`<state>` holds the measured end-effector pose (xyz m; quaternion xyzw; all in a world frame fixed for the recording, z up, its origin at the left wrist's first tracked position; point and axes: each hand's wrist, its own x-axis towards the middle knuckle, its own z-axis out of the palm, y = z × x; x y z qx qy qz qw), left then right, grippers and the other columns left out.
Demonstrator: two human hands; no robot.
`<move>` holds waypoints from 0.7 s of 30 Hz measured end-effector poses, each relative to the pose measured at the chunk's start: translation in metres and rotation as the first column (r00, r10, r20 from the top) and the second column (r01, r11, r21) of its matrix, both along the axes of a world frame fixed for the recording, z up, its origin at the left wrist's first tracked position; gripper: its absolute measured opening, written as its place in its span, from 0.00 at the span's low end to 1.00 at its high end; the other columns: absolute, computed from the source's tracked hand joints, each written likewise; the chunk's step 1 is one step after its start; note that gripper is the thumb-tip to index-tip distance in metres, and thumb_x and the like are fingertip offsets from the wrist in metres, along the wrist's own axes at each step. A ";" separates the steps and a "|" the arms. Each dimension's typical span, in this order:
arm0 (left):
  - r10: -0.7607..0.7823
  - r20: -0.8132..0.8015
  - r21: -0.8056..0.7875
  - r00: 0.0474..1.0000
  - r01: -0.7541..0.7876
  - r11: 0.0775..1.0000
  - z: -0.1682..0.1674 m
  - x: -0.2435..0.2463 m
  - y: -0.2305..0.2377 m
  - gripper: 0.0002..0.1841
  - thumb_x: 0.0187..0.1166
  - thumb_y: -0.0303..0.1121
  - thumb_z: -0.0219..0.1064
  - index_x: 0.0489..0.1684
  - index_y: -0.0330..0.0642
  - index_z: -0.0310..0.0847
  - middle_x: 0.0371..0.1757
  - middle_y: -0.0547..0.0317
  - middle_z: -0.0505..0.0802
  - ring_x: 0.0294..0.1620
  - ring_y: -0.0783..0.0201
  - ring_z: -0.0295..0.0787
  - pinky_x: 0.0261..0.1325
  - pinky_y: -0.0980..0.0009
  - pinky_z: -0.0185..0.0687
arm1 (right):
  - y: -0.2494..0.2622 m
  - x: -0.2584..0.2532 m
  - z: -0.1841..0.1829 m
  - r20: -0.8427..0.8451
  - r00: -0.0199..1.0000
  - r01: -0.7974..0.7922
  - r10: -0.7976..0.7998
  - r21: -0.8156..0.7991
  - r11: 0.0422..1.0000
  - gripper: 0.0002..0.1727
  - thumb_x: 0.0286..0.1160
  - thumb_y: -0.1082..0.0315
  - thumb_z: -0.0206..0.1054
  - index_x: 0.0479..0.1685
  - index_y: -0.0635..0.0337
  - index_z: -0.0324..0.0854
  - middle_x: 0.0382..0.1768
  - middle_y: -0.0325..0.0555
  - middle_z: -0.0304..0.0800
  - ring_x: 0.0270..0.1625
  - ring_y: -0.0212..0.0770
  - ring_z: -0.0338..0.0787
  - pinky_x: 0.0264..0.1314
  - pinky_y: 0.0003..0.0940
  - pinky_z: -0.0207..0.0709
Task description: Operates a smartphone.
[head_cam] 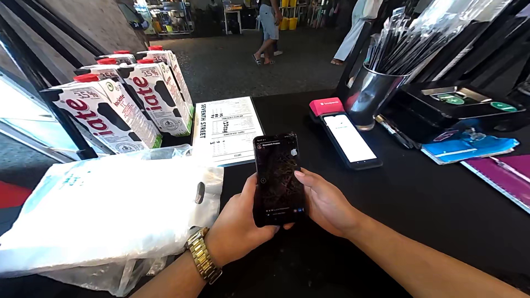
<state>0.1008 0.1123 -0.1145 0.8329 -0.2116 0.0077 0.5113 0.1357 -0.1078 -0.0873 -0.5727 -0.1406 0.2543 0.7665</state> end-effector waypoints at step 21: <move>-0.002 0.036 0.011 0.999 0.001 1.000 -0.001 0.001 0.000 0.55 0.55 0.40 0.87 0.89 0.48 0.53 0.59 0.66 0.93 0.62 0.74 0.90 0.69 0.69 0.88 | 0.000 0.001 0.000 0.013 1.000 -0.003 0.003 0.004 1.000 0.30 0.83 0.42 0.52 0.77 0.49 0.73 0.63 0.55 0.88 0.61 0.52 0.92 0.51 0.51 0.91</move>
